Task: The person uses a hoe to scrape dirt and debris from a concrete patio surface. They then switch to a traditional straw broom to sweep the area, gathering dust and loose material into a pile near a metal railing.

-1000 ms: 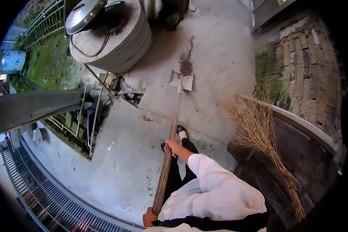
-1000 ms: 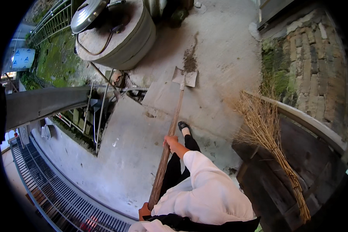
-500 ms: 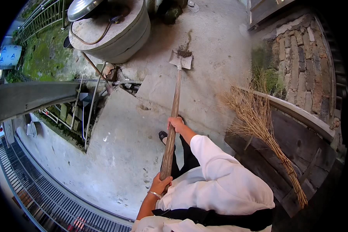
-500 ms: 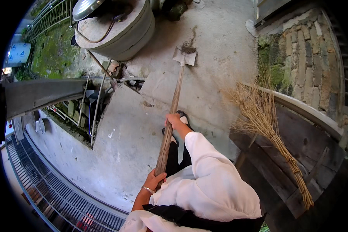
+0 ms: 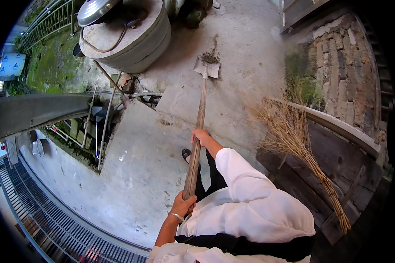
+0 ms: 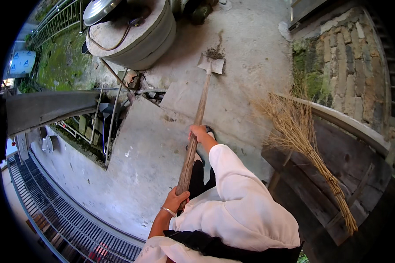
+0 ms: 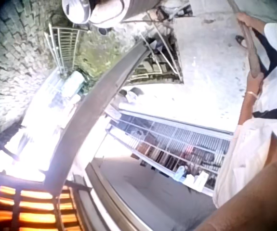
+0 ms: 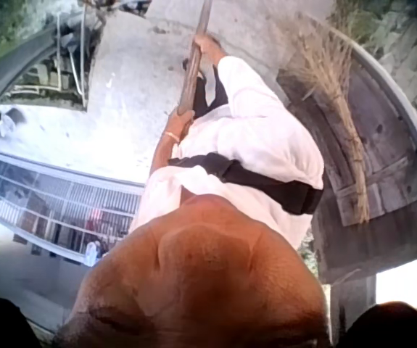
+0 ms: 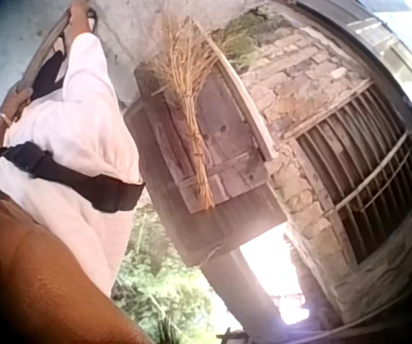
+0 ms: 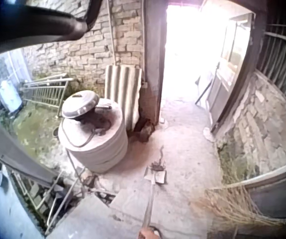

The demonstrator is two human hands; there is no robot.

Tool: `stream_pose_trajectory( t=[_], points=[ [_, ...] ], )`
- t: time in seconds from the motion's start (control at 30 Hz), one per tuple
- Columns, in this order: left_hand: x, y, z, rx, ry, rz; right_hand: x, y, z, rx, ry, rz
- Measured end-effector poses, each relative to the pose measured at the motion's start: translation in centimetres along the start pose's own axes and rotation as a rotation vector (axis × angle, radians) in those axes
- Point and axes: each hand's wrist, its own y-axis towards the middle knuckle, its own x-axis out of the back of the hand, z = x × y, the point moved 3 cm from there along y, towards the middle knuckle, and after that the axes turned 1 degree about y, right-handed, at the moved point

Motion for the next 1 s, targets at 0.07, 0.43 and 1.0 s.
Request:
stream_pose_trajectory(
  t=[0.07,0.43,1.0],
  points=[
    [-0.1,-2.0,-0.9,-0.047,0.028,-0.071,0.0,-0.5,-3.5,-0.054,0.027,0.050],
    [0.5,-0.7,1.3,-0.029,-0.022,-0.063,-1.0,-0.9,-1.8,-0.004,0.000,0.022],
    [3.4,-1.9,5.1,-0.271,0.201,-0.083,-1.7,-4.9,-3.8,0.080,0.029,-0.077]
  ],
)
